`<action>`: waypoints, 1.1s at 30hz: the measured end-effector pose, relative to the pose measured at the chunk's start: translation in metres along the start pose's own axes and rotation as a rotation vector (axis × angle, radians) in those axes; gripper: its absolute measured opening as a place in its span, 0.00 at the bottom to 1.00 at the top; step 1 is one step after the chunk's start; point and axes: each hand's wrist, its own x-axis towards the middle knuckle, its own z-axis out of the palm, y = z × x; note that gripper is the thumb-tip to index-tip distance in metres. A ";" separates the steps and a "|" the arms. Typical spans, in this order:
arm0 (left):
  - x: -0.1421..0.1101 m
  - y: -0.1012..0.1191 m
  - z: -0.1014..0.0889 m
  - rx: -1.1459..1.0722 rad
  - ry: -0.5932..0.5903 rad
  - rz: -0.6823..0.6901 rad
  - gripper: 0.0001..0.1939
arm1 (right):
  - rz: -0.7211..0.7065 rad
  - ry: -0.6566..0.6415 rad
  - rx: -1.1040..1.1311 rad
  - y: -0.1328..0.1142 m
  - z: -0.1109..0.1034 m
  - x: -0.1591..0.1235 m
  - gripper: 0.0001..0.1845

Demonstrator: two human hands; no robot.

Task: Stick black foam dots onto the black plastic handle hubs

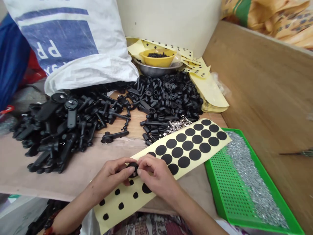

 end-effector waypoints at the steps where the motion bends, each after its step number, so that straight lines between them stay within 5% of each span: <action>1: -0.001 0.000 0.000 0.004 0.014 0.020 0.12 | -0.017 0.005 -0.009 -0.001 0.000 -0.001 0.08; 8: -0.006 0.000 0.007 0.003 0.282 0.104 0.13 | 0.114 0.077 0.392 0.000 0.005 -0.011 0.09; 12: -0.005 -0.002 0.009 -0.033 0.315 0.118 0.13 | 0.276 0.063 0.751 0.006 0.012 -0.013 0.13; 17: -0.008 0.001 0.008 -0.202 0.323 0.039 0.15 | 0.259 0.095 0.861 0.008 0.016 -0.013 0.11; 20: -0.012 0.004 0.008 -0.294 0.324 0.003 0.16 | 0.171 0.097 0.713 0.006 0.015 -0.010 0.10; 25: -0.021 0.008 0.016 -0.302 0.298 -0.026 0.16 | -0.038 -0.028 0.054 -0.002 0.022 -0.006 0.09; 28: -0.038 0.001 0.014 -0.244 0.311 -0.067 0.17 | -0.099 -0.112 -0.045 -0.009 0.034 -0.006 0.12; 33: -0.103 -0.044 -0.038 0.189 0.203 -0.147 0.19 | -0.241 -0.375 -0.281 -0.014 0.032 -0.012 0.12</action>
